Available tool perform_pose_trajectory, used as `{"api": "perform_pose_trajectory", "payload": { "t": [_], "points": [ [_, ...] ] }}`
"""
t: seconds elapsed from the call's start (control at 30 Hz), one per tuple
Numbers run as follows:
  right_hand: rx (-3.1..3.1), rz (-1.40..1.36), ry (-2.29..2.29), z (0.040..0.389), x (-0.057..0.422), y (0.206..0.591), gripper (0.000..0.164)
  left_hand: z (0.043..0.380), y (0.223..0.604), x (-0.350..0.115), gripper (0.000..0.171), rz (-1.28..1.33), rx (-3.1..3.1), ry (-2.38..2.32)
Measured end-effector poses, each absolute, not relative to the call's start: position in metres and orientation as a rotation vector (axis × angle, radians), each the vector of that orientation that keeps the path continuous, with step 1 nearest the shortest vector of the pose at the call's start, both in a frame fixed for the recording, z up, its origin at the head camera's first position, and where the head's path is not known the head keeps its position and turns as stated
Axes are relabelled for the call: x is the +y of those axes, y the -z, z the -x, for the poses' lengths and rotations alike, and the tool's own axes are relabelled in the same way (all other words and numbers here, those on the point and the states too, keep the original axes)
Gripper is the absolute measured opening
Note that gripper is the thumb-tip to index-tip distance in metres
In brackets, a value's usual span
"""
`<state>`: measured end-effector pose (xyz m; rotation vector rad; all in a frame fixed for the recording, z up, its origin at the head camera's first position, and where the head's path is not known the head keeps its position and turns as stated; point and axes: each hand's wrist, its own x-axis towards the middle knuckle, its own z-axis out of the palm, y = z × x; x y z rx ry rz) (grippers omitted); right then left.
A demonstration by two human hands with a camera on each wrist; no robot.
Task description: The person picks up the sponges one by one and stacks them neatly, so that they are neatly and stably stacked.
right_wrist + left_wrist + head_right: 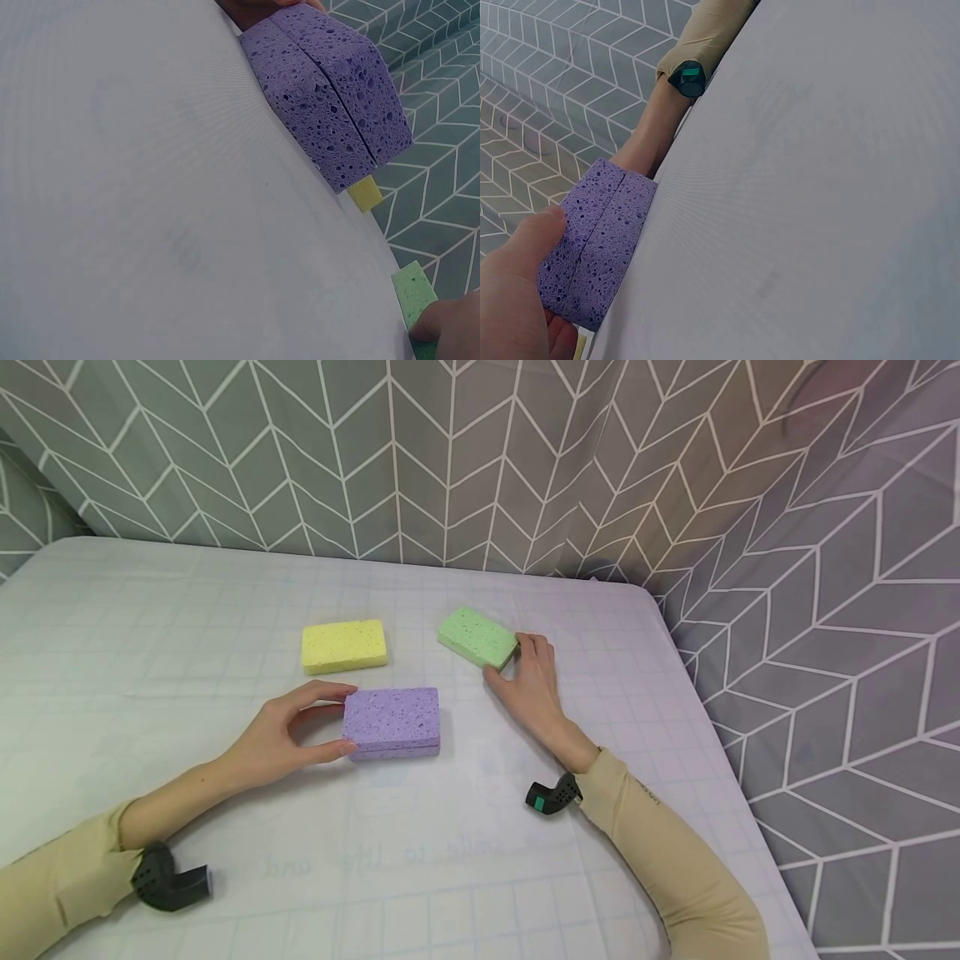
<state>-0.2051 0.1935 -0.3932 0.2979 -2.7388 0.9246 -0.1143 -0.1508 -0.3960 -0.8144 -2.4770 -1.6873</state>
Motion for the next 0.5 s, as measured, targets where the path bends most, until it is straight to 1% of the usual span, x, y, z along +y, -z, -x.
{"api": "perform_pose_trajectory", "payload": {
  "t": [0.5],
  "points": [
    [-2.729,-0.299,-0.931,0.2060,0.1934,0.3938,0.070,0.1147,0.3958,-0.1507,0.066,0.820,-2.479,1.686]
  ]
}}
